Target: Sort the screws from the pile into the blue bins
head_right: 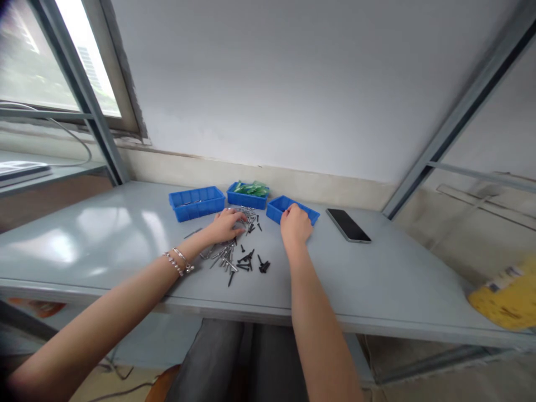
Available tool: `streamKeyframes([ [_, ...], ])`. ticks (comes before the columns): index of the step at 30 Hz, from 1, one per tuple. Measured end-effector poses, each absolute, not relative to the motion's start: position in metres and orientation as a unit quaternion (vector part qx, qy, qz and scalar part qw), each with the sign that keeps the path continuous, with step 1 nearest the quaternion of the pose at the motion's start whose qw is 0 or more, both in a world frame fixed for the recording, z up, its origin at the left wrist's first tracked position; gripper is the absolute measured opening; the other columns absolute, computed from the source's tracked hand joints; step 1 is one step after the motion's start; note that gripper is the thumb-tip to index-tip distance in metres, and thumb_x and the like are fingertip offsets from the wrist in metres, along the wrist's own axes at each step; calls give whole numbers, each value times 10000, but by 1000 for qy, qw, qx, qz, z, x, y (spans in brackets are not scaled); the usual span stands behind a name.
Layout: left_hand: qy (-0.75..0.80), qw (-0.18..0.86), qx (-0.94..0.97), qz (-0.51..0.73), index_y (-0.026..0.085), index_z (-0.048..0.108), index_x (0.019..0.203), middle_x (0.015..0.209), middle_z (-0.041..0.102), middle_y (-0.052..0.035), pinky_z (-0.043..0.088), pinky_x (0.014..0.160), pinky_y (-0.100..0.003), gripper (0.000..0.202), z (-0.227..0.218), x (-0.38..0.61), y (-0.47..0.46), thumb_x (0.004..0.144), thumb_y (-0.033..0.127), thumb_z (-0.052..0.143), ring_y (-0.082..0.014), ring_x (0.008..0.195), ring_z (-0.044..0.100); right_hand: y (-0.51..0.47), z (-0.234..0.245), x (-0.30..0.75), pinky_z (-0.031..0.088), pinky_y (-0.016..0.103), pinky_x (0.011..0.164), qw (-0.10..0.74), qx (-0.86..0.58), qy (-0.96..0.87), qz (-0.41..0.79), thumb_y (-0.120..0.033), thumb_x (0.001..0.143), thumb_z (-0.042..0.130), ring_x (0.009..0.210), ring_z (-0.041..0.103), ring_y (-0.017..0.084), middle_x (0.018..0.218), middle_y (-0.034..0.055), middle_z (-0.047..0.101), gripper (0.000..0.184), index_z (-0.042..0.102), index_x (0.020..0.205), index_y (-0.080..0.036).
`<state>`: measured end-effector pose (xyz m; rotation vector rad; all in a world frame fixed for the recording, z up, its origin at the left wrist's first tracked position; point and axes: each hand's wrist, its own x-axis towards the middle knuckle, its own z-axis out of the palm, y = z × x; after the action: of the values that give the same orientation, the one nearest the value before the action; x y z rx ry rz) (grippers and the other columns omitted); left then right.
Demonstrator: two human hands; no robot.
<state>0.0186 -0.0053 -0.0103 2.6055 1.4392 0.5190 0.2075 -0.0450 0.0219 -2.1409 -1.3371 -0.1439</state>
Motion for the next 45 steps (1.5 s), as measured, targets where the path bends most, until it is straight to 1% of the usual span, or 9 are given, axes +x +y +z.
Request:
streamKeyframes([
  [4, 504, 51, 851, 137, 229, 530, 1063, 1094, 460, -111, 315, 852, -449, 347, -11, 18, -5, 730, 318, 491, -294, 1037, 385, -44, 20, 207, 407, 329, 630, 291, -806, -514, -35, -256, 769, 448, 768, 581, 236, 816, 115, 616, 215, 627, 863, -181],
  [7, 508, 45, 849, 136, 224, 531, 1064, 1087, 465, -111, 318, 843, -451, 345, -10, 18, -6, 739, 326, 478, -295, 1032, 380, -44, 20, 207, 408, 331, 629, 297, -805, -512, -37, -264, 770, 452, 772, 581, 241, 812, 113, 618, 214, 626, 865, -182],
  [13, 523, 41, 839, 146, 219, 540, 1031, 1074, 495, -116, 324, 819, -471, 310, -6, 17, -8, 756, 329, 448, -304, 1032, 376, -44, 21, 210, 408, 329, 610, 329, -809, -482, -63, -277, 777, 450, 764, 579, 243, 804, 121, 617, 220, 622, 873, -181],
  [22, 518, 42, 841, 149, 213, 580, 926, 1015, 542, -117, 323, 804, -487, 224, -9, 16, -5, 748, 280, 461, -306, 1008, 398, -41, 15, 214, 416, 324, 611, 320, -813, -484, -61, -267, 757, 471, 755, 580, 233, 798, 126, 618, 217, 636, 858, -169],
  [29, 516, 39, 843, 145, 209, 603, 850, 971, 575, -96, 327, 805, -453, 179, -9, 16, -5, 740, 232, 463, -283, 984, 441, -43, 19, 213, 422, 357, 643, 304, -821, -482, -43, -276, 776, 460, 810, 582, 263, 852, 132, 616, 221, 625, 892, -185],
  [36, 509, 49, 846, 149, 201, 609, 802, 914, 595, -93, 330, 793, -441, 162, -8, 17, -5, 735, 207, 462, -283, 964, 470, -43, 18, 214, 427, 353, 634, 294, -824, -483, -41, -280, 770, 472, 785, 585, 249, 839, 142, 617, 218, 635, 870, -175],
  [39, 508, 49, 847, 152, 201, 603, 815, 911, 591, -96, 328, 793, -451, 163, -8, 17, -5, 741, 213, 459, -290, 966, 468, -43, 17, 214, 428, 357, 635, 288, -820, -493, -40, -286, 769, 472, 784, 585, 252, 843, 145, 619, 220, 635, 862, -171],
  [45, 530, 44, 834, 151, 202, 559, 950, 986, 564, -106, 319, 825, -463, 235, -11, 16, -4, 751, 296, 479, -292, 1003, 436, -42, 18, 213, 422, 365, 645, 274, -823, -497, -31, -281, 768, 471, 821, 581, 271, 870, 142, 615, 214, 623, 875, -174],
])
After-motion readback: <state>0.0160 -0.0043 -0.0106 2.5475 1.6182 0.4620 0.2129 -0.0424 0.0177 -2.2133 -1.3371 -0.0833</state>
